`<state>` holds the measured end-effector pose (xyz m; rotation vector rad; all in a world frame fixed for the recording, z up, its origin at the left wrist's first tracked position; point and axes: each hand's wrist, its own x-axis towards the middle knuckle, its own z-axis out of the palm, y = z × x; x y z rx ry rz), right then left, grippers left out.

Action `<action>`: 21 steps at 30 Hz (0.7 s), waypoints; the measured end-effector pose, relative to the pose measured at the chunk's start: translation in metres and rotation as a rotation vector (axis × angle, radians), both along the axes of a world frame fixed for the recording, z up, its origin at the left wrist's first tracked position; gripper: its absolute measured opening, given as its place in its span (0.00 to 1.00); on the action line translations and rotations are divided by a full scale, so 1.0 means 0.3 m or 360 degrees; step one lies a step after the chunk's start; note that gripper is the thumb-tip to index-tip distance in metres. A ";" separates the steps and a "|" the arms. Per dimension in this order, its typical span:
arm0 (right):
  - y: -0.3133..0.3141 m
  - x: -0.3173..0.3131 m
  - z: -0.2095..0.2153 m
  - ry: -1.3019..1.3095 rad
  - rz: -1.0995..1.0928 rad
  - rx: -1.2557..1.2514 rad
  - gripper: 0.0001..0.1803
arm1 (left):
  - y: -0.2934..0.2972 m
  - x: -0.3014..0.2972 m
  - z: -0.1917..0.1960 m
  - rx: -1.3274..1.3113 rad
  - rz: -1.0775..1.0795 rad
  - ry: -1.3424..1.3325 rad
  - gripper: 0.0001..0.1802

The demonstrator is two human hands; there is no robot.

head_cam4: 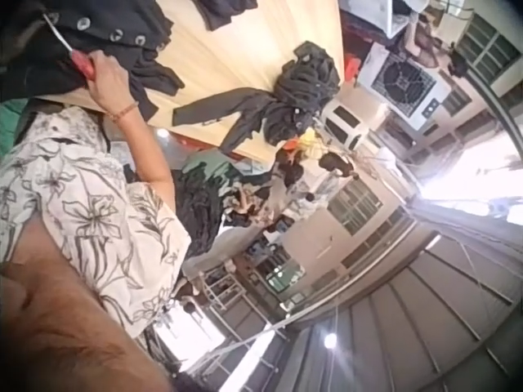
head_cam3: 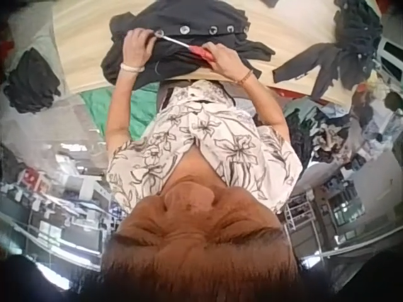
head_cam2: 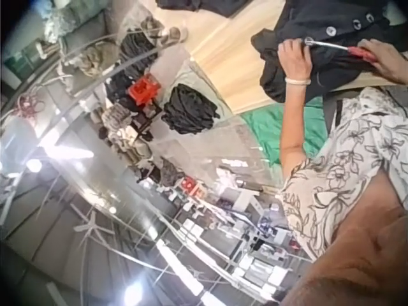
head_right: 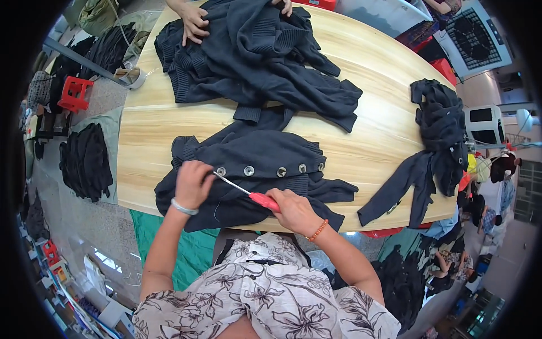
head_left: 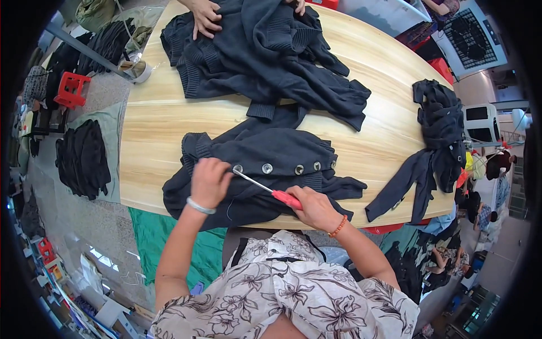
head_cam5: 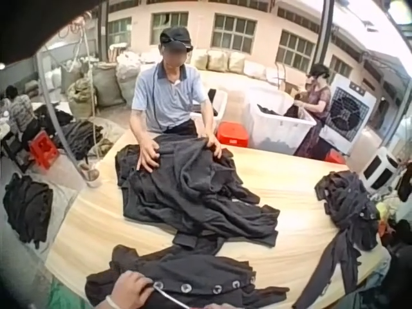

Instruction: The person is trimming excess threads from black sweaters using a pair of scissors on a wooden table.

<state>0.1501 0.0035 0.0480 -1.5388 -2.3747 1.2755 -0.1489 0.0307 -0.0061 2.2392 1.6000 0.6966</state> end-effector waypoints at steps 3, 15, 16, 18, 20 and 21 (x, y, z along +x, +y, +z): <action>-0.026 0.042 0.007 -0.0052 -0.0072 0.0125 0.18 | -0.007 0.085 -0.122 -0.0292 -0.0056 -0.0262 0.17; -0.124 0.086 0.004 0.0041 -0.0266 0.0001 0.16 | 0.053 0.086 -0.082 -0.0536 -0.0264 -0.0146 0.10; -0.136 0.110 0.001 0.0029 -0.0318 -0.0017 0.16 | 0.053 0.133 -0.034 -0.0281 -0.0314 -0.0088 0.10; -0.161 0.163 0.002 -0.0014 -0.0378 -0.0019 0.16 | 0.048 0.226 -0.011 -0.0511 -0.0131 -0.0494 0.17; -0.167 0.204 0.012 -0.0090 -0.0393 -0.0019 0.16 | 0.052 0.298 -0.044 -0.0611 -0.0059 -0.0593 0.19; -0.169 0.218 0.017 -0.0165 -0.0400 -0.0028 0.16 | 0.050 0.298 -0.066 -0.0605 -0.0063 -0.0593 0.19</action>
